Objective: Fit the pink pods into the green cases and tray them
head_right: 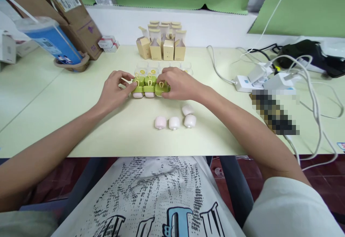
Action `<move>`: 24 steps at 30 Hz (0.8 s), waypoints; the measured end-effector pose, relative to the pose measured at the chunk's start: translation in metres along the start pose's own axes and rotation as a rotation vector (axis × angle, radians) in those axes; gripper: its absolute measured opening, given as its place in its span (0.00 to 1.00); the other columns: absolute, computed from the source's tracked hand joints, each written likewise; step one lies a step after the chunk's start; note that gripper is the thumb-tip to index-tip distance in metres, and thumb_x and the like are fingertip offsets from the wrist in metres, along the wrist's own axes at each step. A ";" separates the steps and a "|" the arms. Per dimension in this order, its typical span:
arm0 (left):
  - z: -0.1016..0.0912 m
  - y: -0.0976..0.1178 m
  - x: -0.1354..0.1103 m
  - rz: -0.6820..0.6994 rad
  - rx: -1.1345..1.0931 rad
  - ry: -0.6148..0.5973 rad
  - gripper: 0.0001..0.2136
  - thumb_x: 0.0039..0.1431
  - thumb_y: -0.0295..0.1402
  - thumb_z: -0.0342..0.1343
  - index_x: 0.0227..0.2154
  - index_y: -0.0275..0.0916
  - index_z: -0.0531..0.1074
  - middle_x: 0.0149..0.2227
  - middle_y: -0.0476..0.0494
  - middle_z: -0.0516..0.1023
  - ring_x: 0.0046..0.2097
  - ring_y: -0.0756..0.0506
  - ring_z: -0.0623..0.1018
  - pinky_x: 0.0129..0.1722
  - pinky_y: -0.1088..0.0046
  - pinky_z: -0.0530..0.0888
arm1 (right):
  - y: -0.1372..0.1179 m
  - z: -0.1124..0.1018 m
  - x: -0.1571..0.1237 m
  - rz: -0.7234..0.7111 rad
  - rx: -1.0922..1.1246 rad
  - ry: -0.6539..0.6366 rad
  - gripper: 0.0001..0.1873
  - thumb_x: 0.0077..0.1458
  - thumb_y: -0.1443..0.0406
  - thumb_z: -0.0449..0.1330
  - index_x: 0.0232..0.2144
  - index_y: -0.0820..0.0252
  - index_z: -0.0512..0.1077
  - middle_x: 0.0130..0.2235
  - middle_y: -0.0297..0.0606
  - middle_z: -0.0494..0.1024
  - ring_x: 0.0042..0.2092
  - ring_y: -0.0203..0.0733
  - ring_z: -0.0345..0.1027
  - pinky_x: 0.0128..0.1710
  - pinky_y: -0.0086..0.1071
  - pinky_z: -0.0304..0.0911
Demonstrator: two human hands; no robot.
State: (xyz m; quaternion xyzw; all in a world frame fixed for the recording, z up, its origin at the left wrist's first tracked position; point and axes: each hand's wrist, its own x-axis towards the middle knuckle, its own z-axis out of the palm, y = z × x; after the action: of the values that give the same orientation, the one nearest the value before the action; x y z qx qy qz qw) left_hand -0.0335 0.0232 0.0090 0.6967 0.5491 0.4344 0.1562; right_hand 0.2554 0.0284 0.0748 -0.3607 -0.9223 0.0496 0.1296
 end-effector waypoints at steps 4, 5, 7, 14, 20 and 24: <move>0.001 0.001 -0.001 -0.007 0.005 -0.004 0.07 0.66 0.34 0.68 0.44 0.45 0.78 0.51 0.41 0.80 0.41 0.44 0.79 0.51 0.60 0.82 | 0.001 0.002 0.001 -0.006 0.011 -0.006 0.13 0.60 0.64 0.69 0.47 0.60 0.85 0.44 0.47 0.84 0.44 0.53 0.73 0.46 0.43 0.63; 0.001 0.001 -0.001 -0.006 0.007 -0.003 0.07 0.65 0.35 0.68 0.44 0.45 0.78 0.51 0.42 0.80 0.42 0.44 0.79 0.51 0.60 0.81 | 0.001 0.002 0.001 -0.009 0.014 -0.007 0.10 0.61 0.64 0.69 0.45 0.60 0.84 0.43 0.46 0.83 0.43 0.53 0.73 0.46 0.43 0.63; 0.002 0.002 -0.001 -0.009 0.010 -0.001 0.07 0.65 0.35 0.68 0.44 0.45 0.78 0.51 0.42 0.80 0.42 0.44 0.79 0.51 0.60 0.81 | 0.002 0.003 0.002 -0.015 0.023 -0.006 0.07 0.62 0.65 0.68 0.42 0.60 0.84 0.41 0.45 0.82 0.42 0.51 0.73 0.45 0.42 0.63; 0.002 0.005 -0.001 -0.024 0.011 -0.006 0.07 0.65 0.33 0.67 0.44 0.44 0.78 0.51 0.42 0.81 0.41 0.45 0.78 0.50 0.62 0.80 | 0.007 0.004 0.001 0.001 0.056 0.012 0.11 0.64 0.63 0.70 0.47 0.61 0.84 0.45 0.47 0.84 0.41 0.50 0.74 0.44 0.42 0.64; 0.003 0.004 0.000 -0.023 0.014 0.007 0.07 0.66 0.33 0.68 0.44 0.44 0.77 0.50 0.43 0.81 0.41 0.45 0.78 0.50 0.62 0.80 | 0.011 0.004 0.001 0.023 0.096 0.044 0.08 0.63 0.64 0.69 0.44 0.58 0.85 0.42 0.44 0.86 0.41 0.50 0.75 0.44 0.41 0.63; 0.003 0.001 -0.001 -0.020 0.004 0.009 0.09 0.66 0.35 0.68 0.46 0.45 0.76 0.49 0.44 0.80 0.40 0.45 0.78 0.49 0.62 0.81 | 0.012 0.005 0.001 0.041 0.130 0.053 0.07 0.61 0.64 0.68 0.41 0.58 0.85 0.41 0.42 0.86 0.40 0.48 0.74 0.45 0.42 0.62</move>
State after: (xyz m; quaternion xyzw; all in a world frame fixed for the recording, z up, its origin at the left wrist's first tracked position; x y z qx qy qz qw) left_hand -0.0299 0.0228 0.0077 0.6896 0.5575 0.4349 0.1568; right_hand 0.2608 0.0377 0.0685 -0.3717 -0.9057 0.1025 0.1762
